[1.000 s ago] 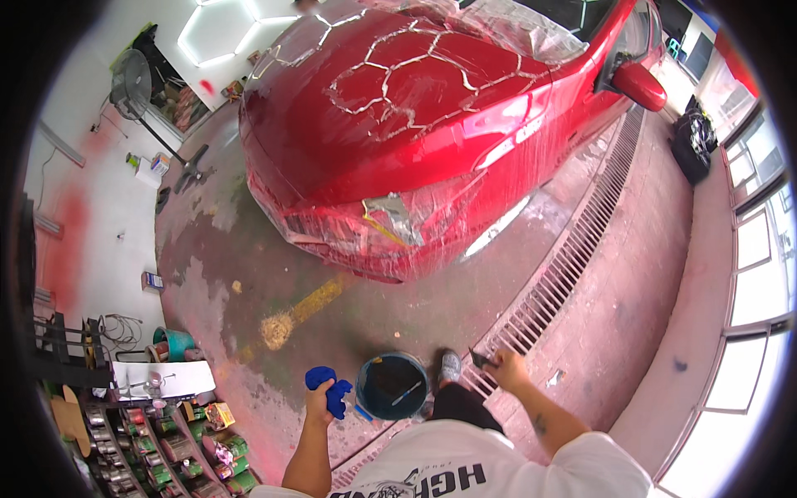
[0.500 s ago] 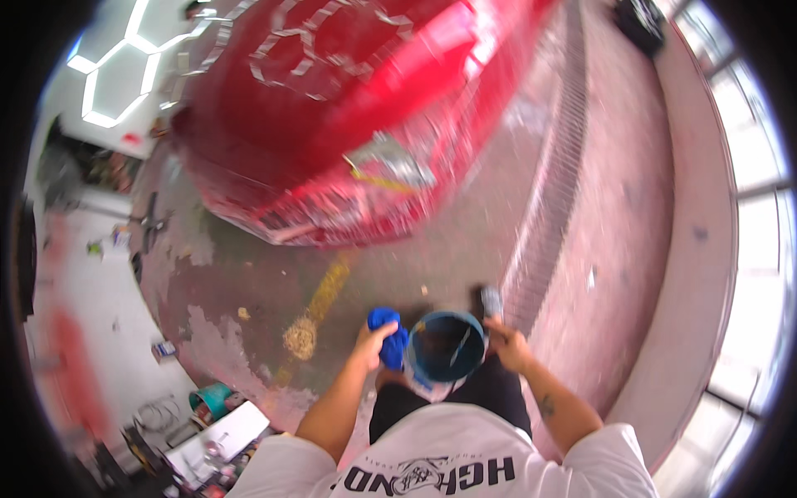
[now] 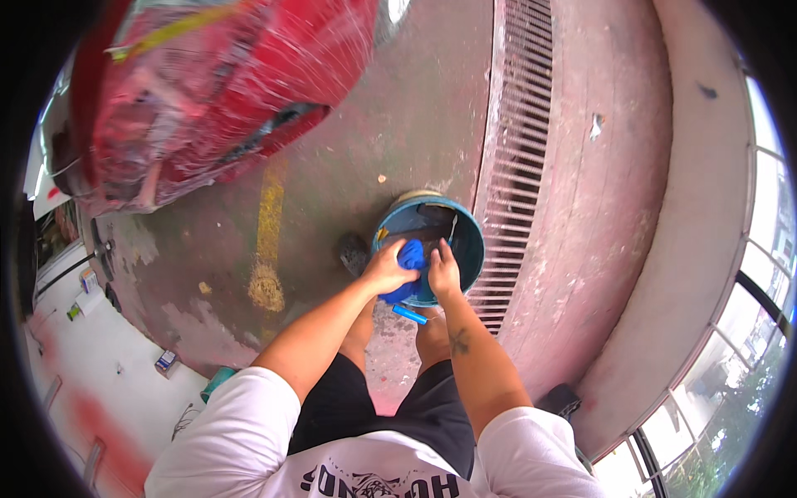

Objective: The person applies a white compound to the red car hood and rubs it in with a blue cloth, then uses a sanding block to smooth the surface. They repeatedly wipe and sand different sections of the hood while another person works nearby.

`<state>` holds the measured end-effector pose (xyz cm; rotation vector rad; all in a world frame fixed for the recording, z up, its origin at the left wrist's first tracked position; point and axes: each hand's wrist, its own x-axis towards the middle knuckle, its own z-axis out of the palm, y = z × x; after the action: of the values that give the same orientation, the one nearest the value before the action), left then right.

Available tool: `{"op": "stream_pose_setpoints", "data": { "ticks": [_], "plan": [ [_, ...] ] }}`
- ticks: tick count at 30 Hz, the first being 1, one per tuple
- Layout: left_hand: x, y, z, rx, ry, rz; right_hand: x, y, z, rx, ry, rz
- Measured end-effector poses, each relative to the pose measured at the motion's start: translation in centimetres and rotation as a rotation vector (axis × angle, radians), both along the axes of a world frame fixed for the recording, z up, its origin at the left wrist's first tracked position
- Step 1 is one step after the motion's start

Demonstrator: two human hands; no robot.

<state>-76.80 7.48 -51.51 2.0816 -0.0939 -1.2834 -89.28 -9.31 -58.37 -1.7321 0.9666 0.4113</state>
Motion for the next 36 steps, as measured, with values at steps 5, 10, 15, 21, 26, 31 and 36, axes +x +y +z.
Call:
{"op": "stream_pose_setpoints", "data": {
  "ticks": [5, 10, 15, 21, 26, 31, 36],
  "plan": [
    [0.0, -5.0, -14.1, 0.230, -0.413, -0.259, 4.6, -1.8, -7.6, -0.486, 0.083, 0.822],
    [-1.6, -7.6, -20.3, 0.380, -0.423, -0.489, 0.6, -1.4, -15.1, -0.369, 0.229, 0.753],
    [0.7, -6.9, -24.0, 0.549, -0.040, -0.575, 1.3, -3.3, -19.5, 0.094, 0.271, 1.044],
    [1.9, -8.2, -9.9, 0.507, -0.088, -0.177, -0.8, -4.7, -5.7, 0.131, -0.028, 0.239],
    [1.8, -8.2, 4.9, 0.260, -0.167, 0.025, -8.5, -7.6, 2.3, 0.154, -0.091, -0.082],
    [6.3, -4.8, 18.2, -0.216, 0.035, 0.649, -9.8, -12.2, 16.7, 0.496, 0.116, -0.366],
    [15.1, 2.1, 29.1, -0.609, 0.330, 1.034, -8.7, -11.6, 28.6, 0.449, -0.028, -0.727]
  ]
}}
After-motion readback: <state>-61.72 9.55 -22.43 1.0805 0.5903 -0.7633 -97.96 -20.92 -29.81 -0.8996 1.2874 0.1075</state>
